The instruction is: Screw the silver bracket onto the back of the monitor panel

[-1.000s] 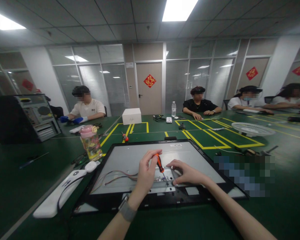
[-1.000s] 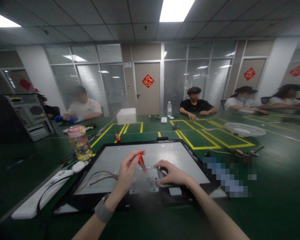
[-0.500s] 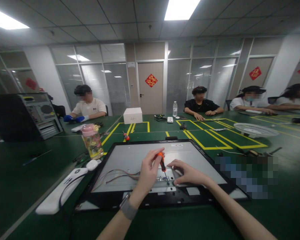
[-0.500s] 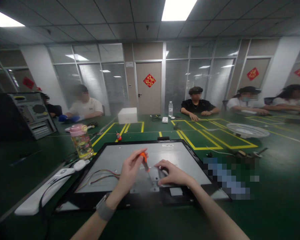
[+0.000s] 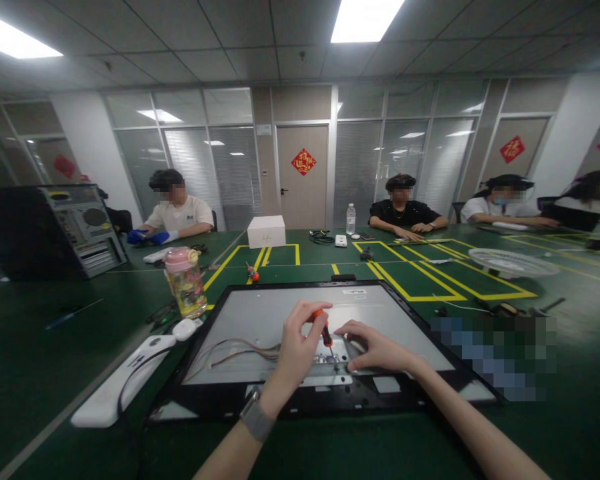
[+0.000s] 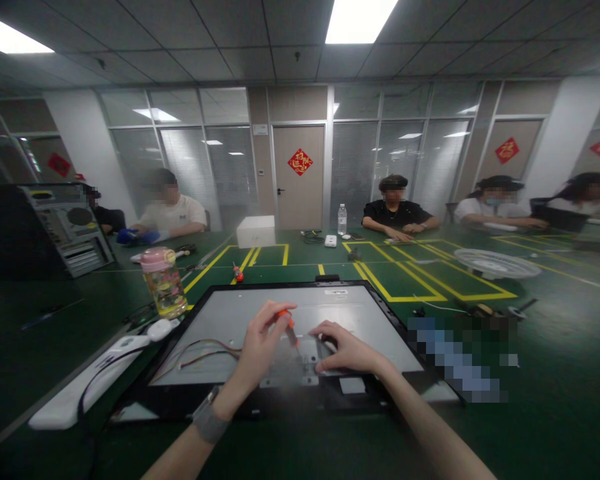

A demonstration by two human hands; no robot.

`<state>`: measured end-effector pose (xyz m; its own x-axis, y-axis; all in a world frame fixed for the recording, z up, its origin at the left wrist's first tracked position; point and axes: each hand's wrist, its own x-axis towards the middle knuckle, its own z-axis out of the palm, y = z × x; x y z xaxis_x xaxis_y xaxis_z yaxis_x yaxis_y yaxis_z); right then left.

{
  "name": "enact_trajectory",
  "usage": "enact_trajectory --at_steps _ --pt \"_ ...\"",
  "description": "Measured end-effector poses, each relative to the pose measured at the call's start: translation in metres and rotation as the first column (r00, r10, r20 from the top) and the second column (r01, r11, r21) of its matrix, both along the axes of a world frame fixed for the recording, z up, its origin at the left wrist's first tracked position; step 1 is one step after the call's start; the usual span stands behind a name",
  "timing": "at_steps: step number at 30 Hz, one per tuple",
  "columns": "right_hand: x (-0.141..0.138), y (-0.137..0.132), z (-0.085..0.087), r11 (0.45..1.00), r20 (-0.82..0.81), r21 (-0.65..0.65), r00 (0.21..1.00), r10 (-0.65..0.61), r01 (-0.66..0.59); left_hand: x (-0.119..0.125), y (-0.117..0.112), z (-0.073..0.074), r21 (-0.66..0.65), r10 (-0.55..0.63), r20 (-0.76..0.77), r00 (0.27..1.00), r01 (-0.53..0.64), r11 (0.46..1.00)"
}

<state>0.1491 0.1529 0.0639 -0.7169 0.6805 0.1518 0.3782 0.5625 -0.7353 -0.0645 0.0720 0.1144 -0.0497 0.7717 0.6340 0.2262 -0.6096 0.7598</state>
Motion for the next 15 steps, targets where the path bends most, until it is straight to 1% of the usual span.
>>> enact_trajectory --at_steps 2,3,5,7,9,10,13,15 --pt "0.0001 0.0002 -0.0004 1.0 0.003 -0.004 1.0 -0.005 0.005 0.0 -0.0019 -0.0008 0.039 0.066 -0.031 0.997 -0.065 0.997" --pt "0.0001 0.0003 -0.0008 1.0 0.004 -0.003 1.0 -0.009 0.009 -0.0001 -0.0028 -0.001 0.053 0.077 -0.033 0.997 -0.075 0.996" --pt "0.0002 0.0007 -0.0015 1.0 0.003 0.001 1.0 -0.012 0.012 -0.0003 -0.0041 -0.0011 0.054 0.038 -0.015 0.999 -0.037 0.998" --pt "0.0002 0.0012 -0.0022 1.0 0.001 0.006 1.0 -0.007 0.007 -0.0002 -0.0039 -0.0006 0.025 -0.036 0.028 0.999 0.036 0.999" --pt "0.0002 0.0015 -0.0026 1.0 -0.001 0.008 1.0 0.0 0.0 0.0003 -0.0025 -0.0002 0.002 -0.072 0.049 0.996 0.072 0.997" --pt "0.0002 0.0016 -0.0028 1.0 0.0 0.008 1.0 -0.001 0.001 0.0006 -0.0016 -0.0001 0.0 -0.065 0.048 0.997 0.065 0.998" --pt "0.0002 0.0017 -0.003 1.0 0.007 0.009 1.0 -0.005 0.005 0.0013 0.0 -0.0002 0.009 0.01 0.052 0.999 -0.01 1.0" --pt "0.0002 0.0017 -0.0029 1.0 0.012 0.01 1.0 -0.006 0.006 0.0012 -0.0001 0.0 0.007 0.03 0.074 0.997 -0.031 0.999"
